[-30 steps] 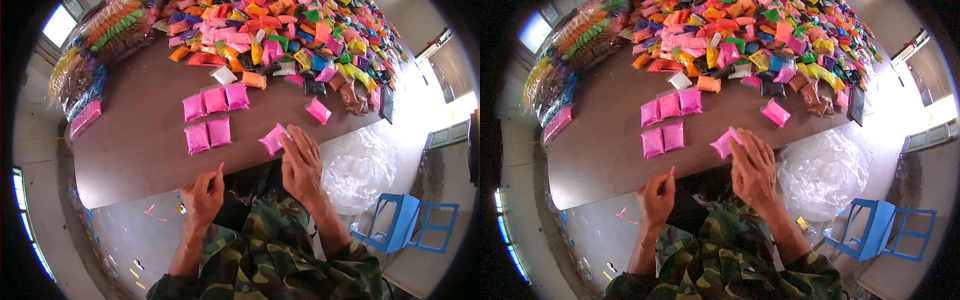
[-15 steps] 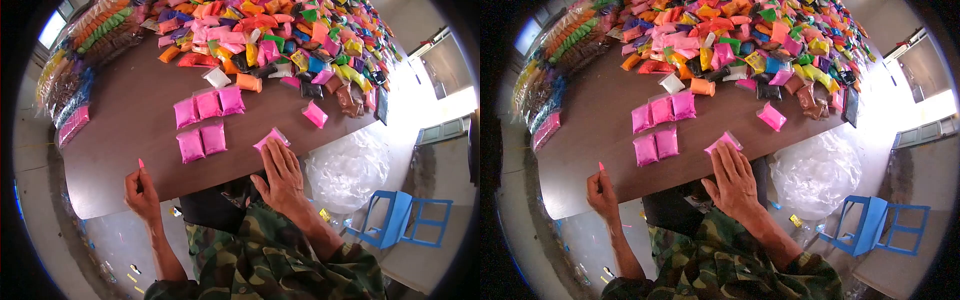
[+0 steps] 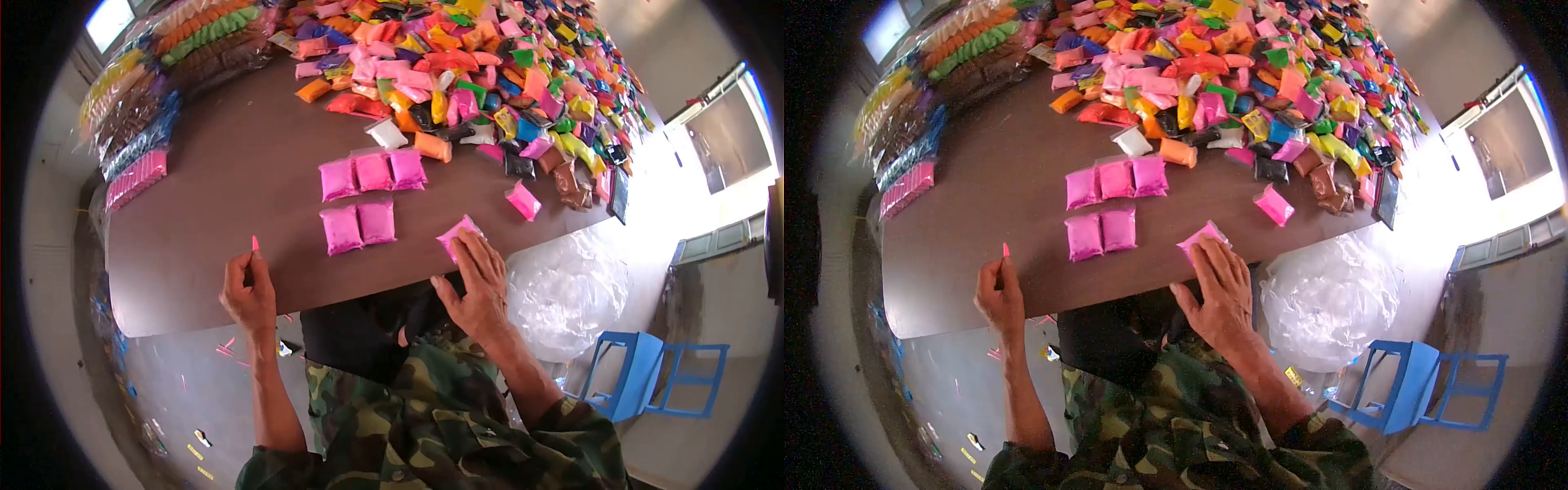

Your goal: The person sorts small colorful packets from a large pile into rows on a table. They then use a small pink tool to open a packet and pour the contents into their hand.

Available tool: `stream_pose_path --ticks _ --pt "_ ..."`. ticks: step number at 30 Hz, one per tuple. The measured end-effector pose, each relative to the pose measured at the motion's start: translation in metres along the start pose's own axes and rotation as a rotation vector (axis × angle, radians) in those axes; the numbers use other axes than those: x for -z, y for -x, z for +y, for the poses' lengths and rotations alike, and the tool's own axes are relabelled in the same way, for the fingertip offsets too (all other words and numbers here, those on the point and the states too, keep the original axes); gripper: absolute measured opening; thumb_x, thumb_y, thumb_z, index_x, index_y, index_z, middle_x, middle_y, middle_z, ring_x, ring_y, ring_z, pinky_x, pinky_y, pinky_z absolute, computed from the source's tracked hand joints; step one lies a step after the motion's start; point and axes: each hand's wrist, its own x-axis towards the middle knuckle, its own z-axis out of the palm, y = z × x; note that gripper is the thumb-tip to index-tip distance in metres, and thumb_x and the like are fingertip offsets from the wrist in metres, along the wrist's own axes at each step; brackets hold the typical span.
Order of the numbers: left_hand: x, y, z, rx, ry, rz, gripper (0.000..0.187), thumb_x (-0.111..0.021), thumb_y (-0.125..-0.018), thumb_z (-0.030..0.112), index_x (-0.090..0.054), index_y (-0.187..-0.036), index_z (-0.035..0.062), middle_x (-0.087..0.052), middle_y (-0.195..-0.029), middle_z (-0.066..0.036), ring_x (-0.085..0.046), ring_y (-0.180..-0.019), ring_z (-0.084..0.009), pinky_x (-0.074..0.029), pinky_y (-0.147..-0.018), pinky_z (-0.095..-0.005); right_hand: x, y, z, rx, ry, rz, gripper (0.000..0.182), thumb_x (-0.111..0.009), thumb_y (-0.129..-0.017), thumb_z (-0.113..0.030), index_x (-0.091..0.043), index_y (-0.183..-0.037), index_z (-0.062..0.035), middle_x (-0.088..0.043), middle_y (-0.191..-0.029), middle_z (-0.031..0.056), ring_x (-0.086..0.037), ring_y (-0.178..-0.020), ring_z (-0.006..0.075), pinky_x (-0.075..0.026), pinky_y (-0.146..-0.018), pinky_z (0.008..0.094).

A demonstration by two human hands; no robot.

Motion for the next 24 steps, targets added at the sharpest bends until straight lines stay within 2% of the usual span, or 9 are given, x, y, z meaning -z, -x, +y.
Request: stream_pose_path --ticks 1,4,5,8,9,12,15,21,24 --pt "0.0 0.0 0.0 -0.001 -0.001 0.004 0.013 -0.072 -0.101 0.012 -0.068 -0.093 0.0027 -0.061 -0.068 -0.001 -0.051 -0.059 -0.0069 -0.044 -0.057 -0.0253 -0.003 -0.001 -0.001 -0.022 -0.043 0.065 0.061 -0.086 -0.083 -0.019 -0.065 -0.138 -0.0035 -0.055 -0.15 0.0167 -0.052 -0.139 0.0396 -0.043 -0.114 0.0525" --pt "0.0 0.0 0.001 0.0 0.01 0.011 0.013 -0.072 -0.101 0.012 -0.068 -0.093 0.0026 -0.06 -0.067 -0.001 -0.051 -0.058 -0.0074 -0.044 -0.057 -0.0253 -0.009 -0.005 -0.001 -0.041 0.025 0.207 0.054 -0.088 -0.081 -0.017 -0.07 -0.13 -0.0047 -0.059 -0.142 0.0151 -0.055 -0.134 0.0395 -0.045 -0.111 0.0512" --pt "-0.001 0.0 0.002 -0.001 0.019 0.014 0.013 -0.072 -0.101 0.012 -0.068 -0.093 0.0026 -0.06 -0.067 -0.002 -0.052 -0.058 -0.0075 -0.044 -0.057 -0.0253 -0.007 -0.009 -0.005 -0.074 0.05 0.248 0.049 -0.088 -0.08 -0.017 -0.072 -0.125 -0.0077 -0.062 -0.131 0.0126 -0.059 -0.124 0.0367 -0.048 -0.105 0.05" --pt "0.002 -0.002 0.005 -0.02 -0.041 -0.021 0.013 -0.073 -0.101 0.012 -0.068 -0.094 0.0026 -0.06 -0.067 -0.003 -0.052 -0.058 -0.0083 -0.045 -0.057 -0.0258 -0.007 -0.006 -0.006 -0.178 0.059 0.215 0.046 -0.089 -0.079 -0.017 -0.074 -0.122 -0.0109 -0.062 -0.124 0.0104 -0.061 -0.117 0.0338 -0.05 -0.098 0.0494" --pt "0.001 -0.002 0.005 -0.02 -0.038 -0.02 0.013 -0.073 -0.101 0.012 -0.068 -0.094 0.0025 -0.06 -0.067 -0.003 -0.052 -0.058 -0.0083 -0.045 -0.057 -0.0258 -0.006 -0.006 -0.006 -0.173 0.095 0.225 0.043 -0.089 -0.08 -0.017 -0.076 -0.121 -0.0123 -0.064 -0.117 0.0086 -0.064 -0.109 0.0311 -0.052 -0.093 0.0477" --pt "-0.001 -0.001 0.003 -0.015 -0.029 -0.019 0.013 -0.073 -0.1 0.012 -0.068 -0.094 0.0024 -0.06 -0.067 -0.003 -0.052 -0.058 -0.0086 -0.045 -0.057 -0.0259 0.0 -0.007 -0.006 -0.188 0.121 0.173 0.036 -0.086 -0.083 -0.016 -0.077 -0.118 -0.011 -0.068 -0.113 0.0095 -0.069 -0.101 0.0292 -0.055 -0.088 0.0449" --pt "-0.001 -0.001 0.004 -0.013 -0.027 -0.026 0.013 -0.073 -0.1 0.012 -0.068 -0.094 0.0023 -0.061 -0.068 -0.004 -0.054 -0.058 -0.0095 -0.046 -0.057 -0.0262 0.001 -0.012 0.0 -0.141 0.029 0.215 0.03 -0.083 -0.087 -0.009 -0.078 -0.116 -0.0081 -0.071 -0.113 0.0114 -0.072 -0.095 0.0287 -0.058 -0.082 0.042" --pt "-0.003 -0.001 0.004 -0.025 -0.031 -0.003 0.01 -0.073 -0.1 0.01 -0.069 -0.095 0.0021 -0.064 -0.071 -0.005 -0.056 -0.06 -0.0109 -0.047 -0.058 -0.0268 -0.008 -0.036 -0.019 0.021 -0.197 0.252 0.03 -0.079 -0.088 0.001 -0.077 -0.117 -0.0039 -0.072 -0.118 0.0121 -0.074 -0.102 0.03 -0.061 -0.087 0.0398" --pt "0.0 -0.001 0.006 -0.023 -0.054 -0.033 0.009 -0.073 -0.1 0.009 -0.069 -0.096 0.0019 -0.065 -0.073 -0.005 -0.058 -0.061 -0.0109 -0.047 -0.059 -0.0264 -0.021 -0.056 -0.033 0.078 -0.254 0.238 0.03 -0.079 -0.089 -0.001 -0.077 -0.118 -0.0039 -0.072 -0.118 0.0127 -0.074 -0.104 0.0295 -0.061 -0.088 0.04"
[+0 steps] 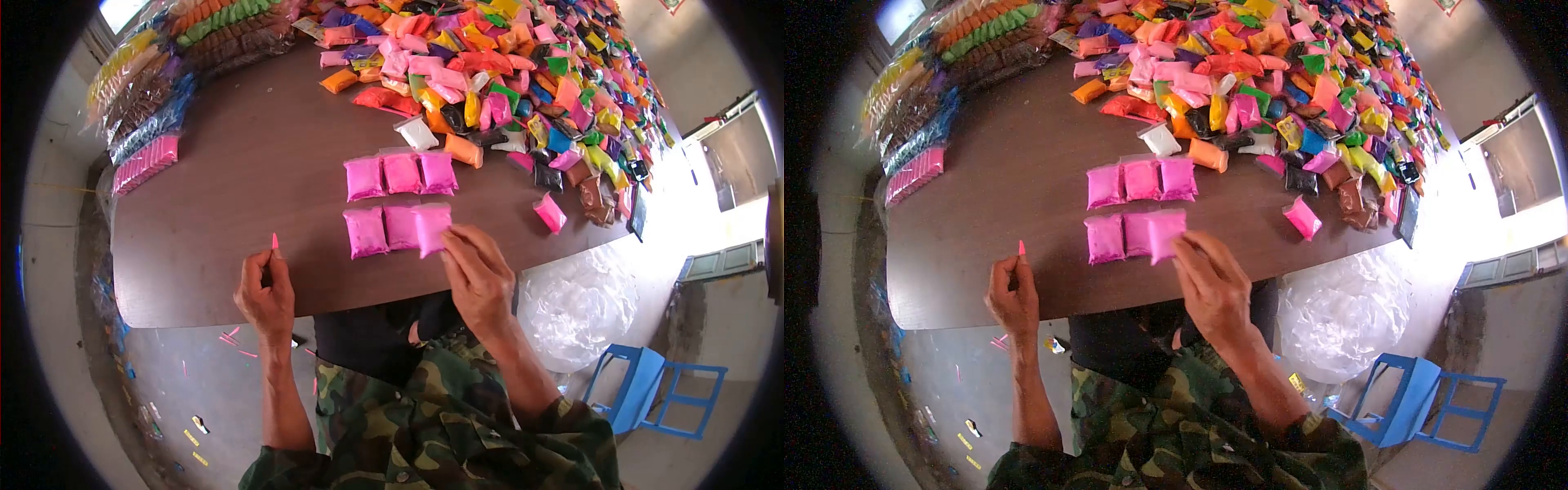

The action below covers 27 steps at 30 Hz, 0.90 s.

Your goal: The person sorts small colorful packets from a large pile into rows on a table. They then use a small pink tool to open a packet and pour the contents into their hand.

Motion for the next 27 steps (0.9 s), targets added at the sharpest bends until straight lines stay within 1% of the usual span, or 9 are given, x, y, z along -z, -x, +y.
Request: stream_pose_path --ticks 5,11,14,16,20,21,24,25,27 --pt "-0.001 0.001 -0.003 -0.002 0.014 0.009 0.008 -0.074 -0.099 0.009 -0.069 -0.097 0.0021 -0.066 -0.073 -0.005 -0.06 -0.062 -0.0108 -0.049 -0.06 -0.0262 -0.033 -0.004 0.002 0.004 -0.039 -0.087 0.027 -0.078 -0.091 -0.003 -0.076 -0.118 -0.004 -0.069 -0.122 0.0126 -0.073 -0.103 0.0301 -0.06 -0.087 0.0416" --pt "-0.001 0.003 -0.004 -0.017 0.017 -0.004 0.011 -0.072 -0.102 0.013 -0.07 -0.099 0.0027 -0.069 -0.079 -0.003 -0.061 -0.068 -0.0078 -0.048 -0.06 -0.0273 -0.034 -0.005 -0.001 0.051 0.019 -0.12 0.026 -0.076 -0.093 -0.005 -0.076 -0.119 -0.0041 -0.069 -0.122 0.012 -0.073 -0.104 0.0289 -0.059 -0.091 0.0419" --pt "0.0 0.003 -0.002 0.033 0.012 -0.034 0.012 -0.072 -0.103 0.014 -0.071 -0.1 0.0029 -0.07 -0.08 -0.004 -0.063 -0.071 -0.0084 -0.05 -0.062 -0.0278 -0.034 -0.006 0.002 0.07 0.017 -0.1 0.028 -0.077 -0.092 -0.006 -0.076 -0.12 -0.0054 -0.069 -0.123 0.0114 -0.073 -0.103 0.0287 -0.058 -0.09 0.0427" --pt "0.0 0.004 -0.006 0.03 0.001 -0.016 0.013 -0.071 -0.103 0.016 -0.071 -0.1 0.0029 -0.07 -0.08 -0.004 -0.063 -0.071 -0.0087 -0.05 -0.063 -0.0281 -0.033 -0.004 -0.002 0.013 -0.013 -0.083 0.029 -0.079 -0.09 -0.008 -0.076 -0.119 -0.0059 -0.069 -0.123 0.0112 -0.072 -0.105 0.0288 -0.057 -0.092 0.0439" --pt "-0.003 0.005 -0.008 0.042 0.003 -0.011 0.016 -0.07 -0.104 0.018 -0.072 -0.1 0.0026 -0.069 -0.08 -0.004 -0.062 -0.071 -0.0092 -0.05 -0.065 -0.0286 -0.008 -0.003 0.01 0.031 0.106 -0.037 0.034 -0.082 -0.087 -0.01 -0.075 -0.12 -0.0072 -0.07 -0.124 0.0109 -0.07 -0.112 0.0294 -0.054 -0.096 0.0462" --pt "-0.003 0.005 -0.009 0.084 -0.001 -0.003 0.011 -0.072 -0.101 0.014 -0.073 -0.1 0.0029 -0.071 -0.077 -0.006 -0.065 -0.066 -0.0132 -0.053 -0.064 -0.031 0.005 -0.001 0.019 -0.004 0.15 -0.039 0.038 -0.081 -0.086 -0.01 -0.074 -0.123 -0.0077 -0.07 -0.127 0.0116 -0.068 -0.118 0.0315 -0.052 -0.101 0.0473" --pt "-0.002 0.005 -0.01 0.096 0.003 -0.026 0.011 -0.072 -0.101 0.014 -0.072 -0.1 0.0028 -0.07 -0.078 -0.006 -0.065 -0.067 -0.013 -0.052 -0.063 -0.0312 0.039 0.005 0.07 -0.03 0.359 0.135 0.04 -0.08 -0.087 -0.011 -0.073 -0.126 -0.0084 -0.07 -0.13 0.0126 -0.067 -0.119 0.0345 -0.051 -0.103 0.048" --pt "-0.003 0.003 -0.006 0.013 -0.031 0.002 0.011 -0.072 -0.101 0.014 -0.072 -0.1 0.003 -0.07 -0.078 -0.005 -0.063 -0.066 -0.0123 -0.052 -0.063 -0.031 0.051 0.005 0.085 -0.072 0.413 0.154 0.04 -0.08 -0.087 -0.012 -0.073 -0.127 -0.0083 -0.07 -0.131 0.0128 -0.066 -0.12 0.0348 -0.05 -0.104 0.0481" --pt "-0.003 0.003 -0.005 0.027 -0.019 -0.008 0.011 -0.071 -0.102 0.013 -0.072 -0.1 0.0029 -0.069 -0.078 -0.005 -0.062 -0.066 -0.0123 -0.051 -0.063 -0.0307 0.073 0.005 0.11 -0.16 0.515 0.192 0.041 -0.08 -0.088 -0.013 -0.073 -0.127 -0.0082 -0.07 -0.132 0.0134 -0.065 -0.123 0.0355 -0.05 -0.105 0.0482"
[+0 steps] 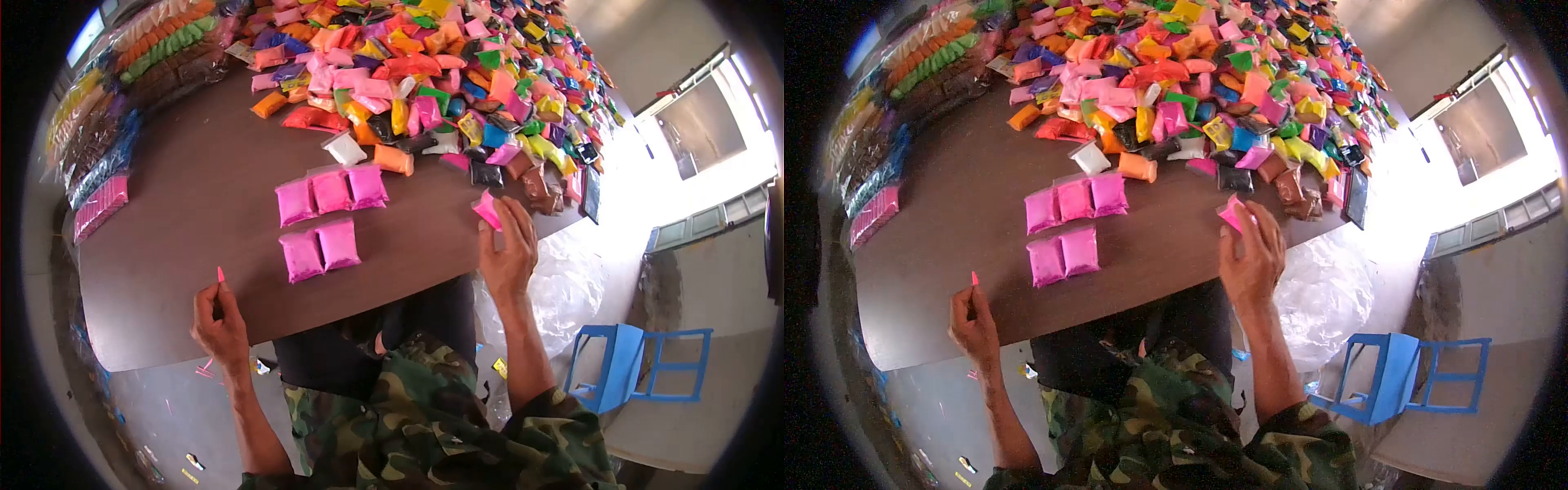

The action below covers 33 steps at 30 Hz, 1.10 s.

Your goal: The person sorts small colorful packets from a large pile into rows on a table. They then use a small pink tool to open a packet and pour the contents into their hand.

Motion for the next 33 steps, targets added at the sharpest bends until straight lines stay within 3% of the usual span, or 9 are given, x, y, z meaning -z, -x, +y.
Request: stream_pose_path --ticks 3,10,19,22,25,26,27,29,33 --pt "-0.001 0.0 -0.004 -0.042 0.004 0.005 0.01 -0.071 -0.102 0.013 -0.072 -0.101 0.0026 -0.068 -0.078 -0.005 -0.061 -0.066 -0.0125 -0.05 -0.063 -0.0303 0.003 -0.003 0.021 -0.02 -0.033 -0.153 0.044 -0.08 -0.088 -0.016 -0.071 -0.13 -0.008 -0.069 -0.135 0.0137 -0.064 -0.126 0.0345 -0.049 -0.107 0.0484" --pt "0.0 -0.002 -0.003 -0.071 -0.042 -0.001 0.01 -0.07 -0.102 0.012 -0.072 -0.101 0.0023 -0.068 -0.079 -0.006 -0.061 -0.067 -0.0132 -0.051 -0.064 -0.0307 0.0 -0.017 0.019 -0.043 -0.018 -0.25 0.041 -0.078 -0.088 -0.021 -0.071 -0.128 -0.0113 -0.068 -0.115 0.0116 -0.064 -0.113 0.0331 -0.048 -0.097 0.0482" --pt "-0.001 -0.001 -0.004 -0.036 -0.046 0.001 0.011 -0.07 -0.102 0.013 -0.072 -0.1 0.0019 -0.07 -0.081 -0.007 -0.063 -0.068 -0.0133 -0.052 -0.065 -0.0309 0.0 -0.029 0.02 0.017 -0.001 -0.306 0.03 -0.067 -0.09 -0.012 -0.073 -0.119 -0.0118 -0.067 -0.108 0.0139 -0.067 -0.1 0.0378 -0.052 -0.087 0.0488" --pt "0.001 -0.001 0.001 -0.028 -0.035 -0.02 0.012 -0.07 -0.102 0.013 -0.072 -0.1 0.002 -0.07 -0.081 -0.006 -0.063 -0.068 -0.0134 -0.052 -0.065 -0.0313 0.008 -0.027 0.015 -0.039 -0.218 -0.378 0.03 -0.062 -0.095 -0.013 -0.074 -0.122 -0.0089 -0.072 -0.106 0.0114 -0.072 -0.095 0.0321 -0.055 -0.078 0.0441" --pt "0.0 -0.002 -0.002 -0.042 -0.07 -0.02 0.011 -0.07 -0.102 0.013 -0.072 -0.1 0.0022 -0.069 -0.08 -0.006 -0.063 -0.069 -0.013 -0.052 -0.066 -0.0309 0.013 -0.016 -0.005 -0.524 -0.833 -0.699 0.031 -0.057 -0.102 -0.017 -0.074 -0.126 -0.0054 -0.075 -0.102 0.0088 -0.074 -0.088 0.0214 -0.054 -0.069 0.036" --pt "0.0 -0.002 -0.003 -0.045 -0.067 -0.017 0.011 -0.07 -0.102 0.013 -0.072 -0.1 0.0023 -0.069 -0.08 -0.006 -0.063 -0.069 -0.0129 -0.052 -0.066 -0.0306 0.019 -0.015 -0.017 -0.726 -1.005 -0.792 0.035 -0.055 -0.106 -0.023 -0.073 -0.127 -0.0019 -0.075 -0.099 0.0072 -0.071 -0.081 0.0125 -0.052 -0.065 0.0294" --pt "-0.001 -0.001 -0.004 -0.046 -0.063 -0.013 0.011 -0.07 -0.102 0.013 -0.072 -0.101 0.0023 -0.069 -0.08 -0.006 -0.063 -0.069 -0.0127 -0.052 -0.066 -0.0304 0.017 -0.011 -0.022 -0.824 -1.145 -0.835 0.036 -0.058 -0.107 -0.029 -0.074 -0.121 -0.0008 -0.074 -0.094 0.0065 -0.068 -0.076 0.0116 -0.05 -0.063 0.0267" --pt "0.0 -0.001 -0.004 -0.049 -0.059 -0.006 0.011 -0.07 -0.102 0.013 -0.072 -0.101 0.0024 -0.069 -0.08 -0.006 -0.063 -0.069 -0.0125 -0.052 -0.066 -0.0301 0.022 -0.009 -0.034 -0.829 -1.108 -0.893 0.038 -0.062 -0.105 -0.034 -0.075 -0.113 0.0005 -0.073 -0.09 0.0054 -0.067 -0.076 0.0112 -0.051 -0.065 0.0275" --pt "-0.001 -0.001 0.0 -0.059 -0.05 0.004 0.011 -0.07 -0.102 0.013 -0.073 -0.1 0.0024 -0.07 -0.08 -0.007 -0.064 -0.07 -0.0129 -0.053 -0.067 -0.03 0.022 -0.009 -0.052 -0.572 -0.893 -0.894 0.037 -0.068 -0.103 -0.034 -0.075 -0.106 0.0016 -0.073 -0.086 0.005 -0.066 -0.078 0.0102 -0.053 -0.069 0.0292"
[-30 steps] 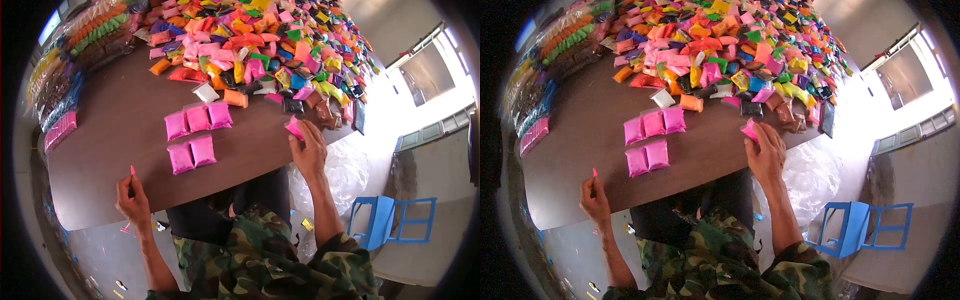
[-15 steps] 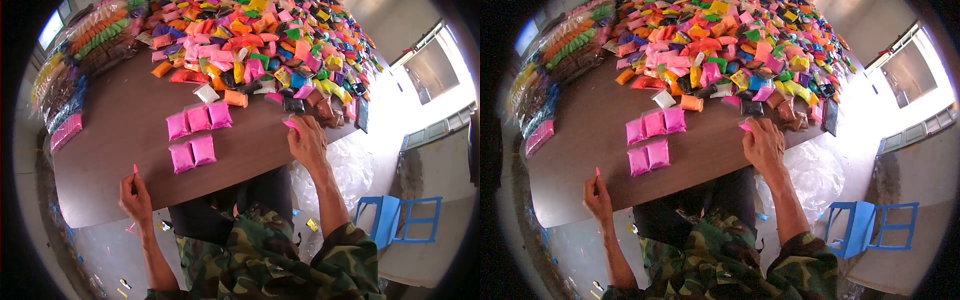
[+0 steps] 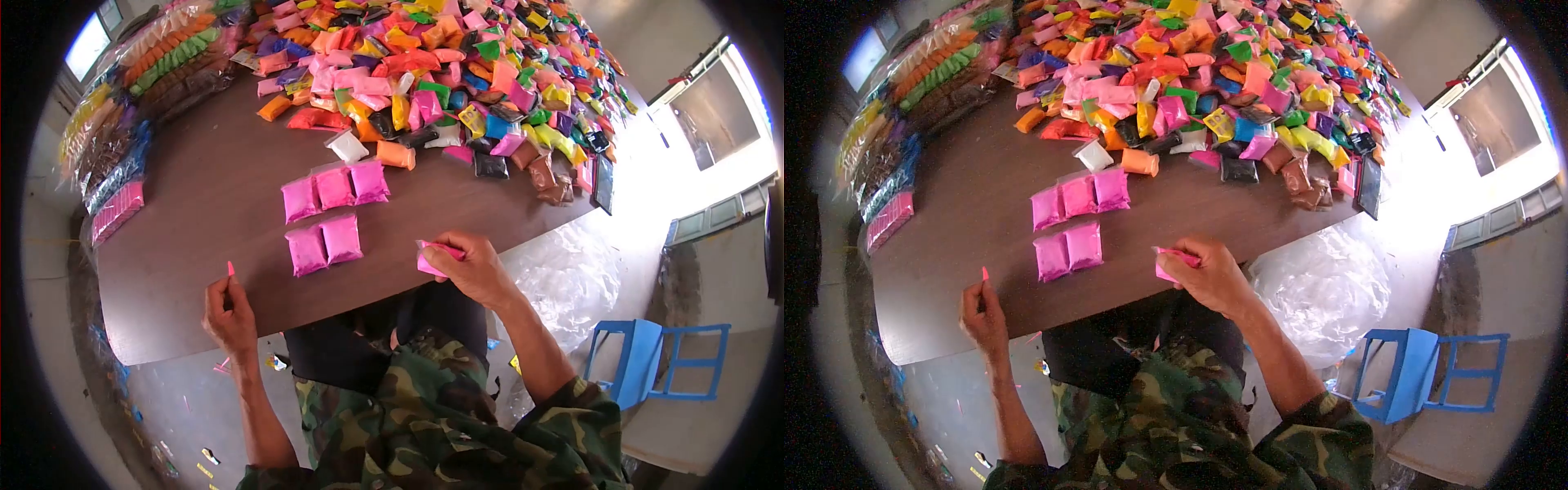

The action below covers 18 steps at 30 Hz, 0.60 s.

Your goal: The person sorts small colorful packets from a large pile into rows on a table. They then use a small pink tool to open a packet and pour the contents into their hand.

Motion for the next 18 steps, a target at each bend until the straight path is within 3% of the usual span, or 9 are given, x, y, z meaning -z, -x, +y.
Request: stream_pose_path --ticks 5,8,14,18 --pt "0.0 0.0 -0.003 0.02 0.011 -0.01 0.011 -0.071 -0.101 0.013 -0.072 -0.099 0.0023 -0.069 -0.079 -0.007 -0.063 -0.068 -0.0142 -0.052 -0.066 -0.0309 -0.006 -0.01 -0.002 0.057 0.064 0.046 0.029 -0.067 -0.104 -0.026 -0.075 -0.111 0.0015 -0.07 -0.087 0.003 -0.06 -0.082 0.0072 -0.052 -0.073 0.0287" --pt "0.0 0.0 -0.005 -0.001 0.023 -0.007 0.011 -0.072 -0.101 0.013 -0.071 -0.097 0.0025 -0.068 -0.078 -0.007 -0.063 -0.067 -0.0144 -0.051 -0.065 -0.0313 -0.012 -0.017 -0.003 0.201 0.085 0.048 0.025 -0.065 -0.105 -0.021 -0.074 -0.113 0.0005 -0.067 -0.085 0.0007 -0.058 -0.082 0.0061 -0.051 -0.072 0.0282" --pt "-0.001 0.001 -0.003 0.015 0.029 -0.006 0.01 -0.071 -0.101 0.012 -0.07 -0.097 0.0031 -0.065 -0.075 -0.006 -0.06 -0.066 -0.0127 -0.049 -0.063 -0.0301 -0.013 -0.018 -0.011 0.183 -0.076 0.009 0.022 -0.063 -0.106 -0.019 -0.072 -0.109 0.0004 -0.062 -0.082 -0.0023 -0.055 -0.079 0.0059 -0.049 -0.07 0.027" --pt "0.002 0.002 -0.002 0.055 0.048 -0.042 0.016 -0.071 -0.104 0.018 -0.07 -0.097 0.0031 -0.067 -0.078 -0.005 -0.06 -0.069 -0.0118 -0.05 -0.064 -0.0302 -0.015 -0.021 -0.003 0.273 0.198 0.044 0.021 -0.065 -0.102 -0.019 -0.074 -0.108 -0.0021 -0.071 -0.087 0.0072 -0.068 -0.079 0.0176 -0.053 -0.072 0.0339"
